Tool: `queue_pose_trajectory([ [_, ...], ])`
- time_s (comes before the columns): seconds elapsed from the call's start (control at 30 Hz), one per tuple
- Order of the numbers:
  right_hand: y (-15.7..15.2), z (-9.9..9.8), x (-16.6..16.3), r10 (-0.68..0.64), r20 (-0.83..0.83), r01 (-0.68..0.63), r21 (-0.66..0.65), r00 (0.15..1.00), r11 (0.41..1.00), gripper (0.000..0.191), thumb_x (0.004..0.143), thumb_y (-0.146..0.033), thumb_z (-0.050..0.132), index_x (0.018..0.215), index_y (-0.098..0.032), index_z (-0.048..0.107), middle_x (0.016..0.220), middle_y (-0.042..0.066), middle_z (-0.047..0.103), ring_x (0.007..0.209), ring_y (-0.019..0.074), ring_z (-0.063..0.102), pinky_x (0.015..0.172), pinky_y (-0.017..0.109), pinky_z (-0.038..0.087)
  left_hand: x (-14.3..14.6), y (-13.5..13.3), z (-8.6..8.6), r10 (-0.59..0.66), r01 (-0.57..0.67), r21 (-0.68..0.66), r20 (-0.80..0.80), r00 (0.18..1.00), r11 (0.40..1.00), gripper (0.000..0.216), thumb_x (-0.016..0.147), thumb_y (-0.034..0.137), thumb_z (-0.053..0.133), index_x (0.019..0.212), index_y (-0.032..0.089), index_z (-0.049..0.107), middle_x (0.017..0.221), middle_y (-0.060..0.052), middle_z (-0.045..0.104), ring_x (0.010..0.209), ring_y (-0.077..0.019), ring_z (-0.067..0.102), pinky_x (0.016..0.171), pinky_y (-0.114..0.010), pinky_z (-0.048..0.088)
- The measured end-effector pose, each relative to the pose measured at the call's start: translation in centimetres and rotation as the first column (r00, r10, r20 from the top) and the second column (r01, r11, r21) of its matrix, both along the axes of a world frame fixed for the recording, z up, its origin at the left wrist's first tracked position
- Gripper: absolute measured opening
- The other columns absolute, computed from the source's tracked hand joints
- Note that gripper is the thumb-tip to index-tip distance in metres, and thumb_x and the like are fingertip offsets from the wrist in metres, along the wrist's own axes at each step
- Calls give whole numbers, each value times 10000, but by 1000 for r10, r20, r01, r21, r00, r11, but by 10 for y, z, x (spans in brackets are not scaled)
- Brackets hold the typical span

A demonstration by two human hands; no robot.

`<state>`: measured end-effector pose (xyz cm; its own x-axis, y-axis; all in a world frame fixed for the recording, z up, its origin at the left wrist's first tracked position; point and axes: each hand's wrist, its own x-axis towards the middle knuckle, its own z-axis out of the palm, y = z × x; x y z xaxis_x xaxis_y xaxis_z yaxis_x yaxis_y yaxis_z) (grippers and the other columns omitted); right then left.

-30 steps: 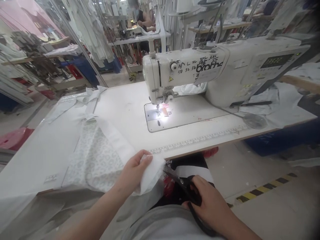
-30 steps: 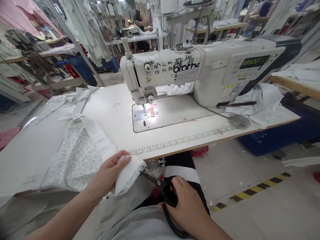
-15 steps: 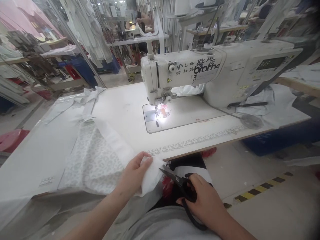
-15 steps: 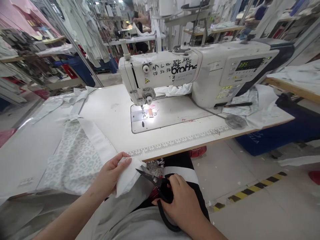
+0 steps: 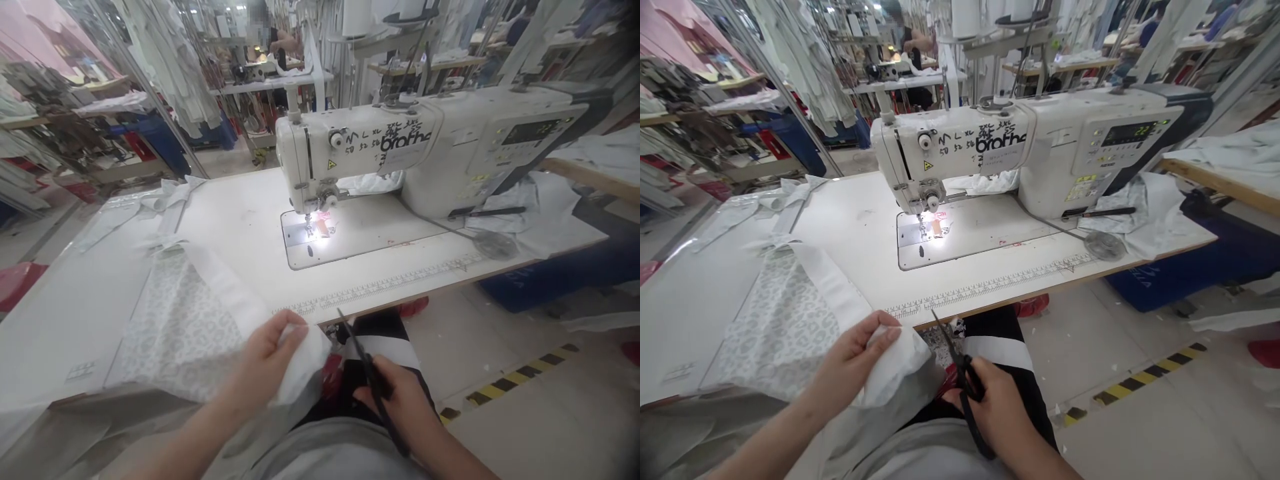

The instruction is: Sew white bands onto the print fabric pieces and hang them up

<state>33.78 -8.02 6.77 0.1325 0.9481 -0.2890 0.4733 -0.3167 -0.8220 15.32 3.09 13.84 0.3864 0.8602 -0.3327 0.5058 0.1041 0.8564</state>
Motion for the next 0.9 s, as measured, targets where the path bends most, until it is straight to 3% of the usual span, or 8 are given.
queue_pose_trajectory([
  [0.13,36,25,44,-89,286,39,174,954,984,259,703,-414,629,765,-208,486,752,11,568,671,193,543,568,267,418,2,55,10,-112,231,422,-289,951,877,248,857,400,454,887,234,636,837,3,677,754,-170,609,671,-249,442],
  [0.23,81,37,88,-158,549,-19,302,821,953,328,712,-411,622,922,-168,556,889,89,590,817,266,564,687,352,461,7,101,4,-146,389,466,-476,867,794,266,870,382,415,955,243,626,866,-9,684,775,-191,616,669,-274,434],
  [0.37,128,35,118,-257,717,-135,441,648,887,334,792,-347,540,985,-77,578,946,197,591,943,360,537,799,499,446,5,130,-9,-100,416,487,-550,829,768,291,852,393,437,1056,211,534,706,-23,640,647,-209,585,571,-286,390],
  [0.47,133,31,94,-218,707,-318,543,672,777,317,869,-252,415,1097,-76,547,1123,208,564,1098,331,489,912,510,413,-4,126,-16,-110,430,504,-545,831,749,283,874,393,401,1058,194,483,579,16,562,540,-184,538,520,-271,365],
  [0.63,104,27,19,252,640,-656,535,726,532,361,861,-257,502,1200,-133,509,1269,124,528,1191,257,455,964,421,430,-15,117,-23,-108,431,579,-507,855,692,225,872,342,425,1013,176,481,798,-34,592,697,-181,556,635,-302,432],
  [0.7,94,29,6,269,533,-589,632,802,504,155,847,-216,507,930,-143,616,1026,116,650,1012,251,570,856,416,486,-16,118,-22,-162,485,606,-508,846,631,161,872,312,440,895,190,543,926,-49,577,856,-185,535,757,-309,432],
  [0.77,89,32,3,239,433,-491,702,869,515,195,845,-180,481,679,-166,581,745,74,653,784,206,610,707,362,515,-14,117,-18,-192,553,637,-546,816,537,205,887,277,419,800,194,586,939,-48,565,901,-191,496,824,-332,408],
  [0.9,92,33,3,370,482,-608,641,794,468,217,845,-160,466,1004,-122,608,1075,123,636,1042,221,555,879,388,478,-9,102,-4,-147,639,620,-655,741,455,141,837,270,495,836,189,610,964,-69,556,942,-233,464,841,-410,390],
])
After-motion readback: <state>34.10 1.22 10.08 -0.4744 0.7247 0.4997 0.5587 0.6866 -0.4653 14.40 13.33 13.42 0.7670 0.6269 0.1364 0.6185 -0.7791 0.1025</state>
